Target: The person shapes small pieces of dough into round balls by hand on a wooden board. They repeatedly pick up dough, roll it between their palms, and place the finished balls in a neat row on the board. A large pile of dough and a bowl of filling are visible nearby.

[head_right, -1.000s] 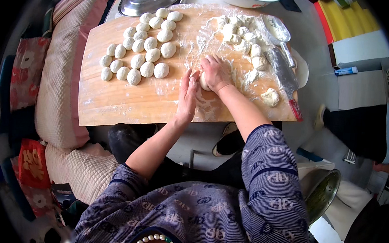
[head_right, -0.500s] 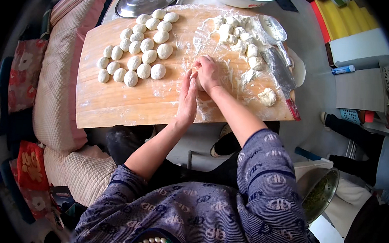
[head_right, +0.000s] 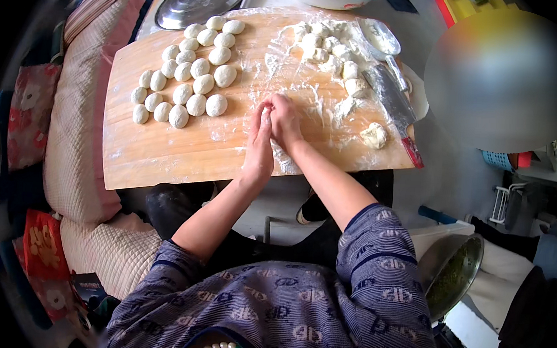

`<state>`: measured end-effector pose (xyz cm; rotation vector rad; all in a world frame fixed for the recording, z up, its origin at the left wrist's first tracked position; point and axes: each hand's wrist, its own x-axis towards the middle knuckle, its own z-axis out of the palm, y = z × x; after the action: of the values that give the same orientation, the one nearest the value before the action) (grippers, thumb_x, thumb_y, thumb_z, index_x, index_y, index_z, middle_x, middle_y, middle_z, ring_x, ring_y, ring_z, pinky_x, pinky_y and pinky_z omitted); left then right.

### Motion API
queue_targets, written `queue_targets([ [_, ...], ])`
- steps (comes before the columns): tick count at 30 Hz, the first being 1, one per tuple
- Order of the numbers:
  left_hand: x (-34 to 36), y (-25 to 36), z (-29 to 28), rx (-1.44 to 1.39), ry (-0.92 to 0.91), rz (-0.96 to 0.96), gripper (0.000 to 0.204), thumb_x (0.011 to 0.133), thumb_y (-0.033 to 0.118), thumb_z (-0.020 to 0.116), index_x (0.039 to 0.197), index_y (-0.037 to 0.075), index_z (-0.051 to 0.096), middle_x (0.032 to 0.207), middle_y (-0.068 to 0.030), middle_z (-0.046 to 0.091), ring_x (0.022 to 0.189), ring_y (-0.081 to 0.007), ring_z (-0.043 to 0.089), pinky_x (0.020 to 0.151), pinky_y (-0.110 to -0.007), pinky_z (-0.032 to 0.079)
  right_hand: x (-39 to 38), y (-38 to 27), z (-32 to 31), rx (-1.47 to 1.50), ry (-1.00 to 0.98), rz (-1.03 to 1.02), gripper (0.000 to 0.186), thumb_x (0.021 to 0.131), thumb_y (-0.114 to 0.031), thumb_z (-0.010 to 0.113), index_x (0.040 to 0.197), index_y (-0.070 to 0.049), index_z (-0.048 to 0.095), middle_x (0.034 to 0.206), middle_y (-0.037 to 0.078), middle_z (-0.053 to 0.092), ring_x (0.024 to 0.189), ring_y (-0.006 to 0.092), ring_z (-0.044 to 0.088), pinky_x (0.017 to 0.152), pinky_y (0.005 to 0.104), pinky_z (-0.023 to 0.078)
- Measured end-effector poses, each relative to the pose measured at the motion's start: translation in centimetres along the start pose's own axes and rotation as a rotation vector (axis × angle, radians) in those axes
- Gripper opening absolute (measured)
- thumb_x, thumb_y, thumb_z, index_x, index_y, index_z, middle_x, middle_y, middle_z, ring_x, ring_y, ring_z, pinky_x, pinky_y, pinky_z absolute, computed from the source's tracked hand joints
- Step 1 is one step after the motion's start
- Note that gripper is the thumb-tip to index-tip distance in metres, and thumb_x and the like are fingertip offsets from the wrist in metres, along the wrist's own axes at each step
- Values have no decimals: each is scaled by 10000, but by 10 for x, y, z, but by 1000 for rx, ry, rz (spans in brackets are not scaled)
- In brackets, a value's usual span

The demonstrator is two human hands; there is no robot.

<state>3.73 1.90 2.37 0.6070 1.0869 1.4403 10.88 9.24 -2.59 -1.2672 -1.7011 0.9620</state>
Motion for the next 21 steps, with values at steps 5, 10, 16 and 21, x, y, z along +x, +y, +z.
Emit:
queue_targets([
  [5, 15, -20, -37, 254, -80, 77, 578, 1029, 403, 412, 1453, 11, 386, 1477, -146, 410, 1356, -252, 401, 1123, -379, 317, 9, 6, -11, -252, 99, -413, 133, 810, -208, 604, 826, -76, 618, 867, 149, 587, 839, 357, 591, 696, 462, 476],
  [10, 18, -29, -29, 254, -42, 122, 585, 1047, 380, 418, 1472, -12, 330, 1433, -132, 457, 1326, -209, 437, 1103, -347, 339, 27, 15, 27, -108, 142, 43, 58, 811, -138, 636, 780, -89, 640, 837, 136, 642, 817, 306, 611, 756, 416, 498],
  [16, -10, -15, -6, 115, -82, 18, 595, 1050, 360, 416, 1502, 9, 250, 1519, -195, 343, 1396, -270, 354, 1163, -378, 270, 2, 15, -12, -327, 66, -335, 158, 810, -213, 636, 811, -55, 640, 912, 137, 632, 934, 315, 605, 823, 445, 484],
  [21, -1, -18, -10, 123, -68, 20, 587, 1050, 365, 412, 1498, 15, 269, 1520, -183, 339, 1399, -269, 349, 1158, -384, 273, 16, -1, -5, -377, 39, -58, 131, 813, -198, 629, 832, -69, 645, 938, 124, 641, 959, 301, 598, 850, 434, 480],
])
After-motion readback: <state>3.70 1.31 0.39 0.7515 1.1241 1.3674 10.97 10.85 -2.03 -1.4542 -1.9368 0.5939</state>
